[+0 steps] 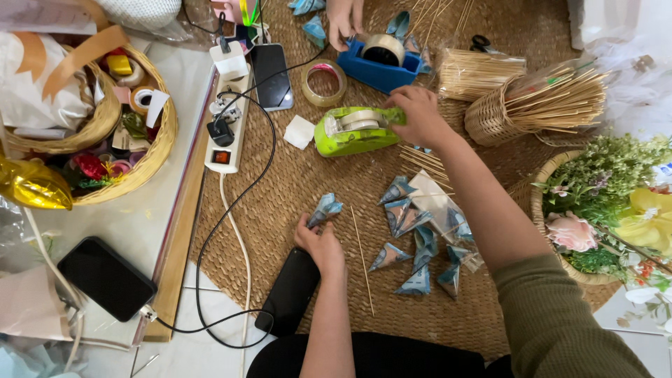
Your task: The person folds currency notes into petal shapes and attaches them to wooden skewers using adhesive tape to create money flowers.
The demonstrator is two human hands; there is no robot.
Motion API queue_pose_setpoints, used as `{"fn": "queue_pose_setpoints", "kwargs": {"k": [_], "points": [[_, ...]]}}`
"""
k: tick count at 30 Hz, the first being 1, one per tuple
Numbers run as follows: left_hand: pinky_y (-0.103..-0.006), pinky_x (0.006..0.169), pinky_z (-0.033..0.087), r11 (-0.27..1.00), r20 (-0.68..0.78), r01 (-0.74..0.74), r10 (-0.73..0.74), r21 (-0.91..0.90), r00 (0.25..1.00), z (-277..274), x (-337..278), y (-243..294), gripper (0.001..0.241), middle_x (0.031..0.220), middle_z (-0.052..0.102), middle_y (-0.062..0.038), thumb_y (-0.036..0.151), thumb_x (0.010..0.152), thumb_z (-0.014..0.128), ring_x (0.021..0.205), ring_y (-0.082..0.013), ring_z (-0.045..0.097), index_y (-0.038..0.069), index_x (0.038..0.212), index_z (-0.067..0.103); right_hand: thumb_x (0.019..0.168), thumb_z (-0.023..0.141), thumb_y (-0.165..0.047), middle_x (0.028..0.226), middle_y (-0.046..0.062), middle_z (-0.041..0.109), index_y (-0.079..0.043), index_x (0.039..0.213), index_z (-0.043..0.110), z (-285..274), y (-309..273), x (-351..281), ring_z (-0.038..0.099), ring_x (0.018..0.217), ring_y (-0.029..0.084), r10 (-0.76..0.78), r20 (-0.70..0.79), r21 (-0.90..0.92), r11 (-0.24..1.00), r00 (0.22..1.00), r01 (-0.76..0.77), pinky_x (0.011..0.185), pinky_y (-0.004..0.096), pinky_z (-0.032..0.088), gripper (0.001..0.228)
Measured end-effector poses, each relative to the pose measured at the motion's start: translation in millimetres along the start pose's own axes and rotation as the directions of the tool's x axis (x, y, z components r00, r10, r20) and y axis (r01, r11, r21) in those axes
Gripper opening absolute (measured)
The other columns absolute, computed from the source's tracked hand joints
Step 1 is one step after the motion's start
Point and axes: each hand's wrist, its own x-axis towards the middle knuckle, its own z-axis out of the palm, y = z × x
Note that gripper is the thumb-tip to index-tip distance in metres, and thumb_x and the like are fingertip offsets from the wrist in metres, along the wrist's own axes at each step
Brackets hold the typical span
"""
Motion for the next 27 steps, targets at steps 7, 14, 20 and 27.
{"fn": "queue_pose_setpoints", "kwargs": {"k": [7,14,20,27], "points": [[-0.0393,0.097,0.046,0.999,0.002,0.032,-0.032,-0.013,0.999,-0.5,-6.6,11.0,0.058,0.135,0.03,-0.019,-0.002,0.076,0.067,0.109,-0.0289,0.05,0.007,0.13,0.05,0.076,0.068,-0.023,0.131,0.007,0.05,-0.017,0.111,0.063,0.1,7.5,0.7,0.039,0.133,0.028,0.05,0.076,-0.341,0.94,0.996,-0.021,0.108,0.058,0.019,0.036],[-0.0393,0.099,0.045,0.997,0.021,0.072,-0.071,-0.036,0.997,-0.1,-8.3,12.7,0.056,0.136,0.029,-0.018,0.001,0.076,0.068,0.112,-0.0294,0.051,0.008,0.129,0.049,0.074,0.071,-0.016,0.123,0.013,0.055,-0.012,0.108,0.062,-7.3,0.1,-3.0,0.053,0.118,0.036,0.012,0.017,-0.041,0.999,1.0,-0.011,0.096,0.051,0.04,0.035],[-0.0392,0.099,0.045,0.994,0.024,0.105,-0.104,-0.043,0.994,-1.8,-9.7,18.9,0.054,0.136,0.03,-0.018,0.002,0.078,0.067,0.113,-0.0287,0.051,0.007,0.129,0.049,0.082,0.07,-0.011,0.119,0.016,0.058,-0.004,0.118,0.059,-18.0,-44.1,2.6,0.056,0.115,0.035,-0.132,0.048,0.119,0.985,0.99,0.125,0.1,0.049,0.04,0.039],[-0.0393,0.1,0.044,0.993,0.043,0.107,-0.105,-0.042,0.994,-3.7,-16.4,31.8,0.053,0.135,0.029,-0.019,0.003,0.08,0.065,0.115,-0.0295,0.049,0.006,0.129,0.047,0.088,0.068,-0.013,0.115,0.017,0.06,0.0,0.119,0.059,-31.3,-51.1,10.7,0.056,0.114,0.034,-0.057,0.202,0.288,0.958,0.978,-0.003,0.1,0.051,0.042,0.034]]}}
